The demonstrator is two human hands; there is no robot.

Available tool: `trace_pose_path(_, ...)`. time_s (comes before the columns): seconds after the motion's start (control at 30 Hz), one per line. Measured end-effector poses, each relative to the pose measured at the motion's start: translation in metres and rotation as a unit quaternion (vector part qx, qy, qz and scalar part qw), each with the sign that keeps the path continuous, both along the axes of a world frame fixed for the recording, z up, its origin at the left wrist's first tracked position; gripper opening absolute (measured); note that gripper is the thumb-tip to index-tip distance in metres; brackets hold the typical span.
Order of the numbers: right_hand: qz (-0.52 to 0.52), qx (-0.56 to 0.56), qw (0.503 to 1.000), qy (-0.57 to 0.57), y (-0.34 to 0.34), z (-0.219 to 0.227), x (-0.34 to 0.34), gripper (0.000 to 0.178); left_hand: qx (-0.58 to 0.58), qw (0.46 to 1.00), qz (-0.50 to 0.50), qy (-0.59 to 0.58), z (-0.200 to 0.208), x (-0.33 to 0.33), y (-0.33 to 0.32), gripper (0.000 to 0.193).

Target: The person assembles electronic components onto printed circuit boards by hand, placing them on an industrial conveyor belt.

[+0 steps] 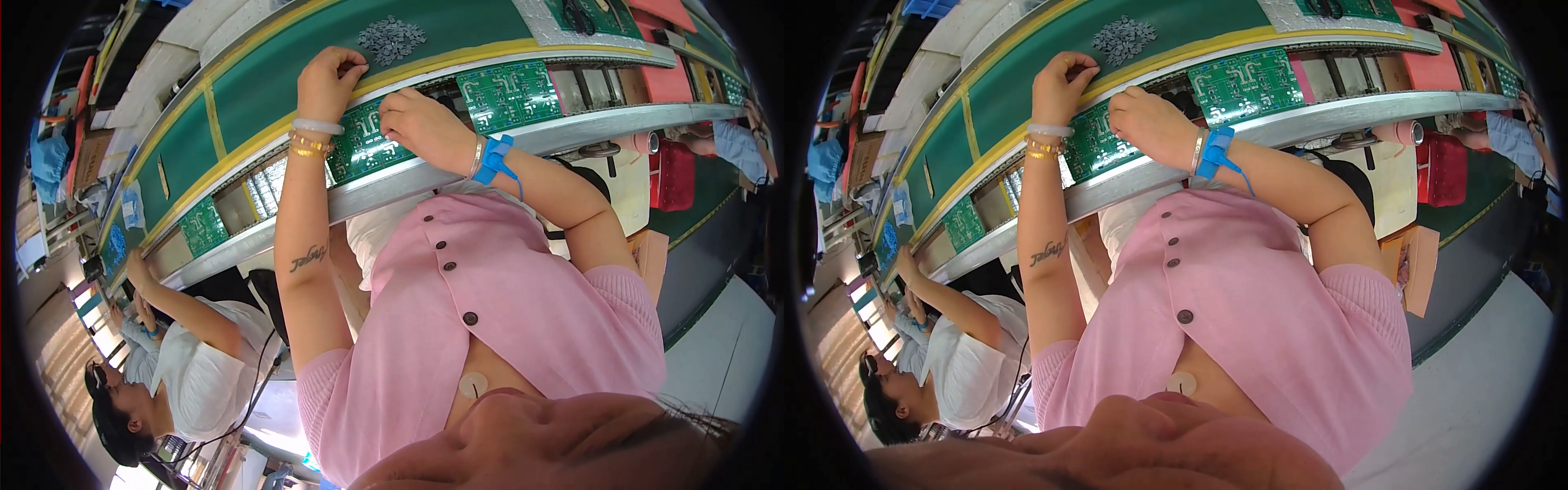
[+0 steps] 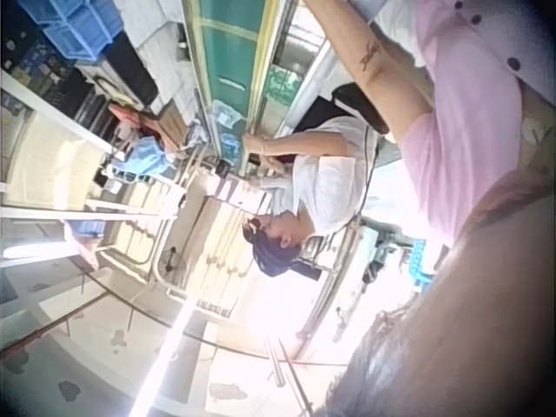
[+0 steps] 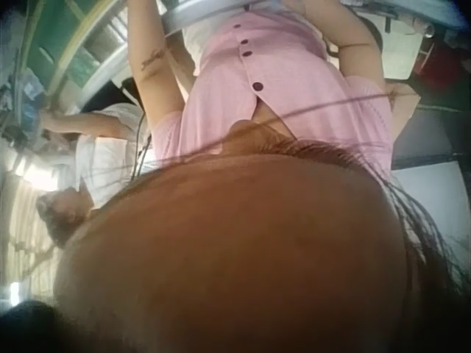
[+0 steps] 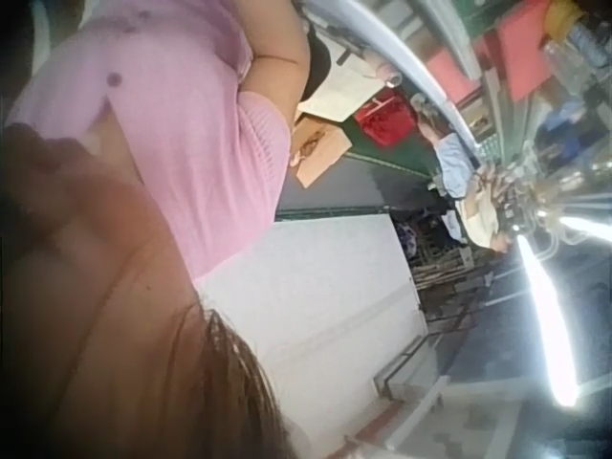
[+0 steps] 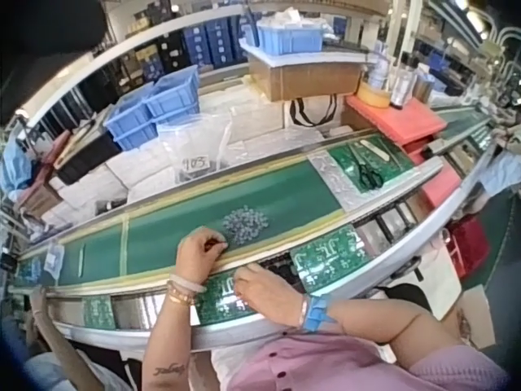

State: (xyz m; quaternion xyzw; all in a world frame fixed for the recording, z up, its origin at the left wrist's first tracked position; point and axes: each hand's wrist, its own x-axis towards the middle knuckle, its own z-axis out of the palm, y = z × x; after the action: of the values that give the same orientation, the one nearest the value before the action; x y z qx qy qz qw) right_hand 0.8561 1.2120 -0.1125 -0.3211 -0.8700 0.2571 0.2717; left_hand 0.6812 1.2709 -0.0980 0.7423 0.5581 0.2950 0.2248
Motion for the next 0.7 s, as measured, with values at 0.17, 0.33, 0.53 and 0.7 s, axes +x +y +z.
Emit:
trace_pose_path(0.17,0.002,-0.002,1.000,-0.024,0.000,0.002,-0.001,0.007,-0.126,0.977,0.054,-0.164,0.012,-0.025,-0.038,0.011)
trace_pose_path(0.33,0.000,0.000,1.000,-0.028,0.001,0.000,-0.002,0.006,-0.207,0.940,0.042,-0.269,0.000,-0.059,-0.075,0.015)
trace_pose_path(0.53,0.003,0.003,0.999,-0.041,0.000,0.002,-0.002,0.007,-0.267,0.911,0.059,-0.309,-0.014,-0.067,-0.094,0.019)
trace_pose_path(0.7,0.020,0.064,0.996,-0.059,0.000,-0.004,0.000,0.009,-0.268,0.903,0.061,-0.331,-0.014,-0.064,-0.092,0.016)
